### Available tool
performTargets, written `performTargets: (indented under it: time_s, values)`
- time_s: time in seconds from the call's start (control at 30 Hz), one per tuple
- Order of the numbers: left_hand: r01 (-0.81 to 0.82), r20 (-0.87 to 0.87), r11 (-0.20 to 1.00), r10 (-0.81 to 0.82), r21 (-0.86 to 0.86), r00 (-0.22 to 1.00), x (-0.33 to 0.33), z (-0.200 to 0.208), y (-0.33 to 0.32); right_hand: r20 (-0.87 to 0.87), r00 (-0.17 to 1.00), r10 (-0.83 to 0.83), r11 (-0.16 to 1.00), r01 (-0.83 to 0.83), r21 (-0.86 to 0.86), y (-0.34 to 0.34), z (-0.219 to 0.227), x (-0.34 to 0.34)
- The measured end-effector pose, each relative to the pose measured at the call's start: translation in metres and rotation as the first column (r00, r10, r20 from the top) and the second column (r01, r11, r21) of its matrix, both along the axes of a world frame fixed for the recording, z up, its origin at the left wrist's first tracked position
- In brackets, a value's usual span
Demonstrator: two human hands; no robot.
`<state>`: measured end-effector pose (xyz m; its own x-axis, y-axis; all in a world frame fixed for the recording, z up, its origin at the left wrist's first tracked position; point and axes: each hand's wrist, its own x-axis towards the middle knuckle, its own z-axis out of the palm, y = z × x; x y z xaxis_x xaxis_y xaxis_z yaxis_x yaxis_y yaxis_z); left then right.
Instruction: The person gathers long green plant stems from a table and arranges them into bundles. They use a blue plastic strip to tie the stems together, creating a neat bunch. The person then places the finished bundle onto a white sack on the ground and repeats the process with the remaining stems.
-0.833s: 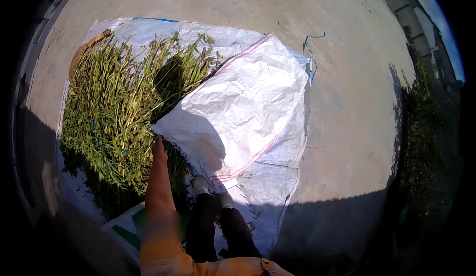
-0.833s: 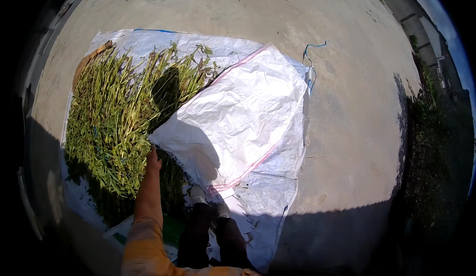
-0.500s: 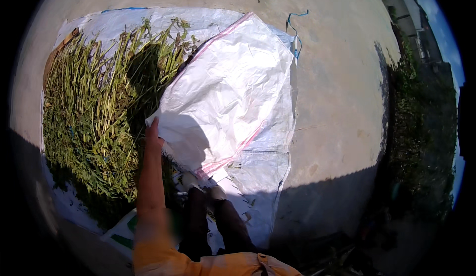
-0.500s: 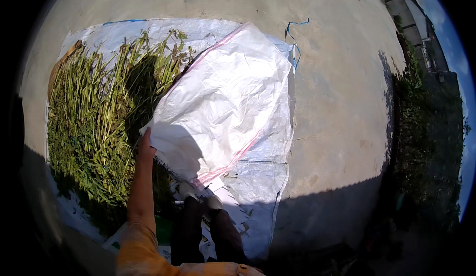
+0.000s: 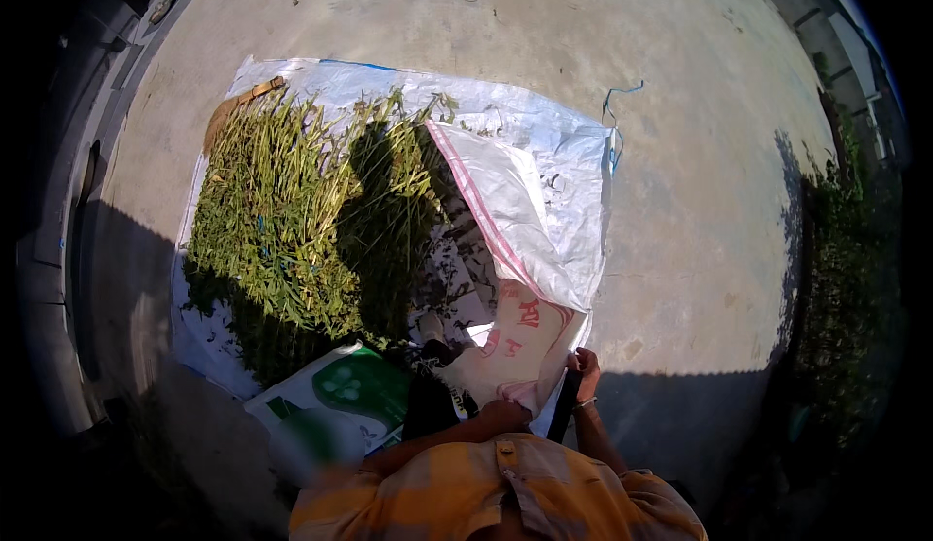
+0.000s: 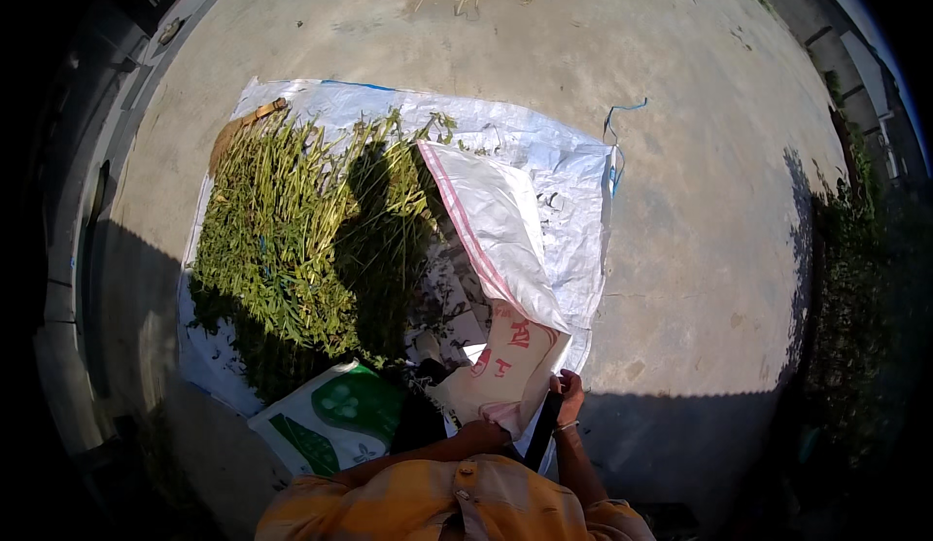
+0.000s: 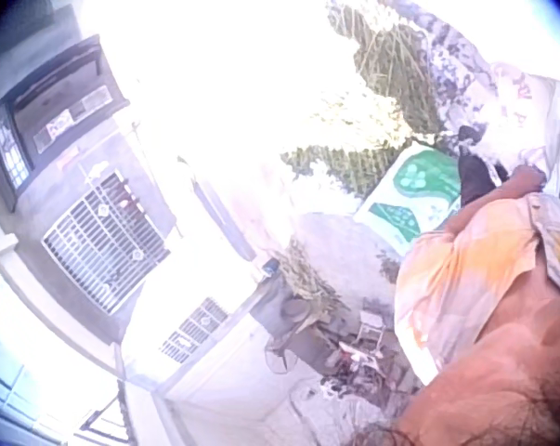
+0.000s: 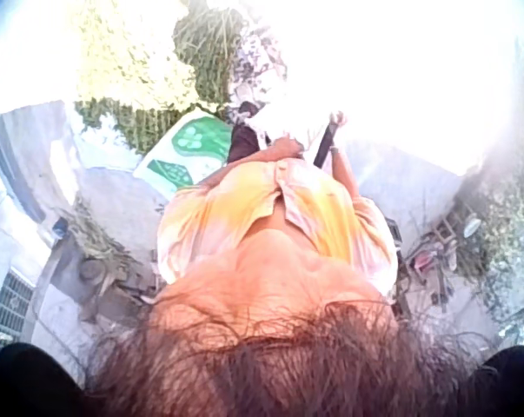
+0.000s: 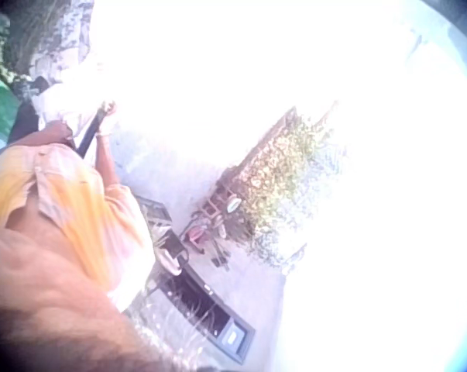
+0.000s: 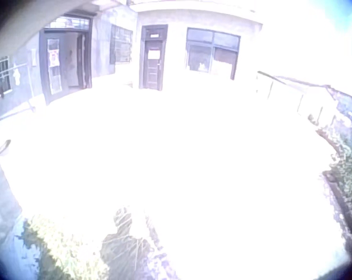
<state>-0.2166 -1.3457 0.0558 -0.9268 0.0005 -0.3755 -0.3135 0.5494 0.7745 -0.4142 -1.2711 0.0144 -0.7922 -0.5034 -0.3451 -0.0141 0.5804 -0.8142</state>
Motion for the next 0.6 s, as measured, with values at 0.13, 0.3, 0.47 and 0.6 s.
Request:
performTargets:
  time_s: [0.13, 0.3, 0.47, 0.6]
  values:
    - [0.147, 0.075, 0.968, -0.135, -0.205, 0.988, -0.008, 0.043, -0.011, -0.666, 0.638, 0.385, 0.882, -0.467, 0.063, -0.132, 0.094, -0.022]
    - [-0.029, -0.036, 0.969, 0.021, -0.244, 0.999, 0.034, 0.059, 0.015, -0.154, 0.266, 0.952, 0.252, -0.388, 0.886, -0.206, 0.089, 0.004]
    - [-0.336, -0.070, 0.877, 0.333, -0.345, 0.940, 0.115, 0.099, 0.033, 0.291, 0.483, 0.826, 0.064, -0.592, 0.803, -0.148, 0.000, -0.045]
    - [-0.677, -0.118, 0.671, 0.678, -0.303, 0.725, 0.141, 0.167, 0.044, 0.222, 0.637, 0.738, 0.359, -0.650, 0.670, -0.094, -0.018, -0.069]
